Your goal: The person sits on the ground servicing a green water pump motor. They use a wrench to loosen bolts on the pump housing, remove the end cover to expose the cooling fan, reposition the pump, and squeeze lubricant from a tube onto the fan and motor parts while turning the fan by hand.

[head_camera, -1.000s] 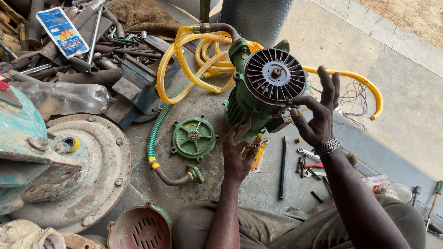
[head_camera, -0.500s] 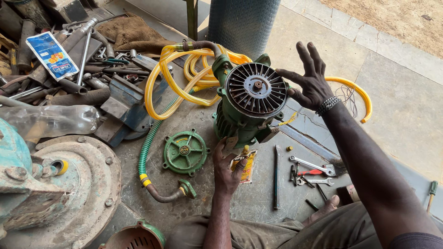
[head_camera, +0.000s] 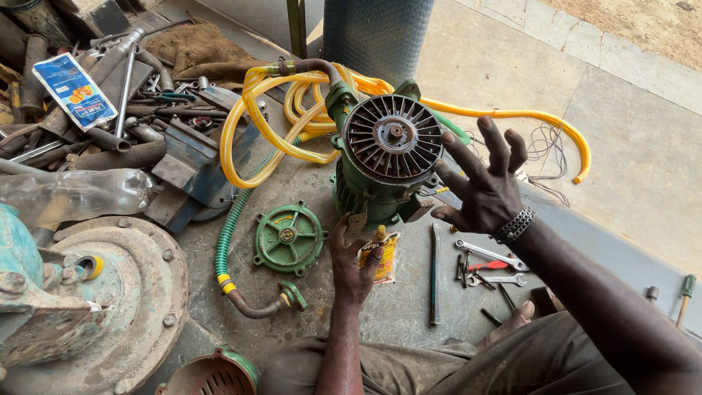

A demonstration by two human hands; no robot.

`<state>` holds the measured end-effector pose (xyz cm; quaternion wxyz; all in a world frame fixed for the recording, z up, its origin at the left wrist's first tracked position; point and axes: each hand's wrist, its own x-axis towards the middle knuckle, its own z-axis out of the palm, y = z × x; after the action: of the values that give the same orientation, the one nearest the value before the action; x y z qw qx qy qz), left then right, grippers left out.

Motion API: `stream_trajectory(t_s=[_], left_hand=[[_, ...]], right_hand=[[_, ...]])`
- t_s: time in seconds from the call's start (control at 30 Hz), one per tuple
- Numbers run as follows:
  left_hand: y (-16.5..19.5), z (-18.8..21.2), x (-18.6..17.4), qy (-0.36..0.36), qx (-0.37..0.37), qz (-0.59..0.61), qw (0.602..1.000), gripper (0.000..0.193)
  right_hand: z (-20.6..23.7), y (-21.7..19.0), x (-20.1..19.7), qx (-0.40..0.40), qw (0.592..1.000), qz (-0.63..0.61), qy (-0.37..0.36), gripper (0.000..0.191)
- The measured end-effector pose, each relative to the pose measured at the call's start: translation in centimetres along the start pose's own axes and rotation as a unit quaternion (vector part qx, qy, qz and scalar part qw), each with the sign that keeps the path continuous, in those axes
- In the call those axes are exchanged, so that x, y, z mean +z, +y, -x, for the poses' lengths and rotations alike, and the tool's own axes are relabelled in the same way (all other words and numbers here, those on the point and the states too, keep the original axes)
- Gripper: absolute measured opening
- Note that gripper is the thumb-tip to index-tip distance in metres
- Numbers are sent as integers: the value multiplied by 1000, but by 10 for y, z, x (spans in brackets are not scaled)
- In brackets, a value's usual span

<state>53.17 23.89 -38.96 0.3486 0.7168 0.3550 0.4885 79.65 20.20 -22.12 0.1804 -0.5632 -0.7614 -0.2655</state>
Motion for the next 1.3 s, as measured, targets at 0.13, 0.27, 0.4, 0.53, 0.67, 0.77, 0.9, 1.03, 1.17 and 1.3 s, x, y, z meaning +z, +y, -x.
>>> stream_trajectory(t_s=[0.13,0.27,0.4,0.53,0.67,0.77,0.9,1.03,1.17,1.3], left_hand=[[3,0,-1,-8,-5,15,1000,39],[4,-1,-3,-10,-5,3,1000,37],[4,-1,-3,-6,-2,5,1000,40],[4,-1,-4,-8,-16,4,1000,41],[7,-1,-6,-9,-13,19,1000,42],[11,-3,-7,-12,-13,28,999,41],[16,-5,-8,-16,-24,27,999,41],[15,-7,-7,-16,-20,29,999,43],[9,-7,-4,-14,-27,32,999,45],[4,-7,-2,-11,-37,54,998,46]], right_hand=[[-13,-35,5,49,991,-106,61,58],[-21,-64,18,112,971,-200,73,54],[-13,-74,28,150,946,-280,63,61],[-1,-41,28,190,933,-294,83,57],[-5,17,36,204,926,-307,82,57],[-23,55,54,167,926,-326,89,58],[-51,86,82,133,904,-397,83,59],[-71,95,101,156,873,-457,66,63],[-82,100,116,105,908,-404,37,71],[-98,112,116,36,956,-290,-12,75]])
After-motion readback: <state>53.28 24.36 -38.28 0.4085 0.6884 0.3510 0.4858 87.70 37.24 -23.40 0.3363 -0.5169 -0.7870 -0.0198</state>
